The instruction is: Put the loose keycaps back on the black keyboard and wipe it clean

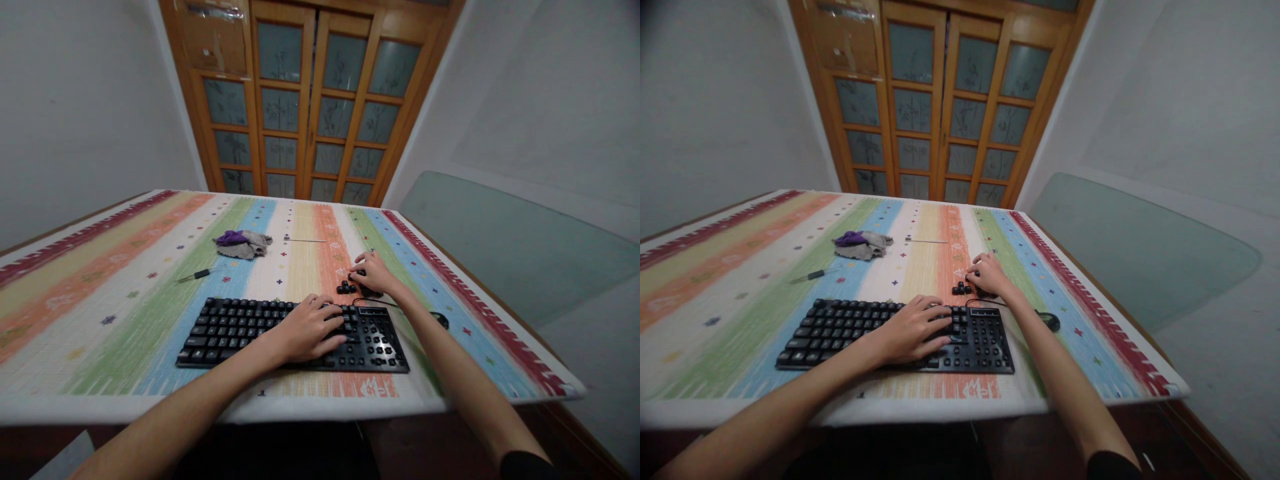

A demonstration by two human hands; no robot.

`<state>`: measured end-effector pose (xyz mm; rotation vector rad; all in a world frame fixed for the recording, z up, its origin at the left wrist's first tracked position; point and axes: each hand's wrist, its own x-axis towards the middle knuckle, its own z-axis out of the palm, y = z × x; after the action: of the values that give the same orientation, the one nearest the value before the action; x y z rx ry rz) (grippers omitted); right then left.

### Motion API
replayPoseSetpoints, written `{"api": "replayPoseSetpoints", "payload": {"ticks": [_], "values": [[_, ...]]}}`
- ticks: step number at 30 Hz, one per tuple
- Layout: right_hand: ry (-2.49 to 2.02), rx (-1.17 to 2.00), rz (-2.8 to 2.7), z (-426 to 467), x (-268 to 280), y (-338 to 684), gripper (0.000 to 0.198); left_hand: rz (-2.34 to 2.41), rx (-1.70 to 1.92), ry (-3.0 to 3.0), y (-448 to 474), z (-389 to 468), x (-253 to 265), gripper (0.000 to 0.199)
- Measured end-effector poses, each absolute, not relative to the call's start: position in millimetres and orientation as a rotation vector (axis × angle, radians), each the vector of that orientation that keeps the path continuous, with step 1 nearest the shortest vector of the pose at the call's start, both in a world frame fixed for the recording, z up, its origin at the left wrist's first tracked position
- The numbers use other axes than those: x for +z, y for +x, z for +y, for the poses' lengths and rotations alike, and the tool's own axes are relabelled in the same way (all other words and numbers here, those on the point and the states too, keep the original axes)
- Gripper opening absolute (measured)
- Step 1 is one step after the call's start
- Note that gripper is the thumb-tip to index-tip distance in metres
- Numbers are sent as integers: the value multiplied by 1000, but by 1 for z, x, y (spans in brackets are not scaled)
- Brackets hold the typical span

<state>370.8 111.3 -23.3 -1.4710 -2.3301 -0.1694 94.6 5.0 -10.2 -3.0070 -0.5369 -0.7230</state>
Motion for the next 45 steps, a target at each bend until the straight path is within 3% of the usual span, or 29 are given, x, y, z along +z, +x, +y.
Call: {"api": "replayPoseSetpoints", "payload": {"ticks": [10,19,29,45], "values": [[-1406,-71,-2371,94,-9,374,15,-546,-686,-3016,95,5,-11,27],[-1098,73,-2366,-11,-5,365,23,-532,-727,-3017,98,5,-11,27],[-1023,-175,-2279,-48,-25,346,23,-507,-768,-3021,101,4,-15,23],[-1030,-272,-2295,-47,-27,341,23,-496,-767,-3054,102,5,-17,23]]}}
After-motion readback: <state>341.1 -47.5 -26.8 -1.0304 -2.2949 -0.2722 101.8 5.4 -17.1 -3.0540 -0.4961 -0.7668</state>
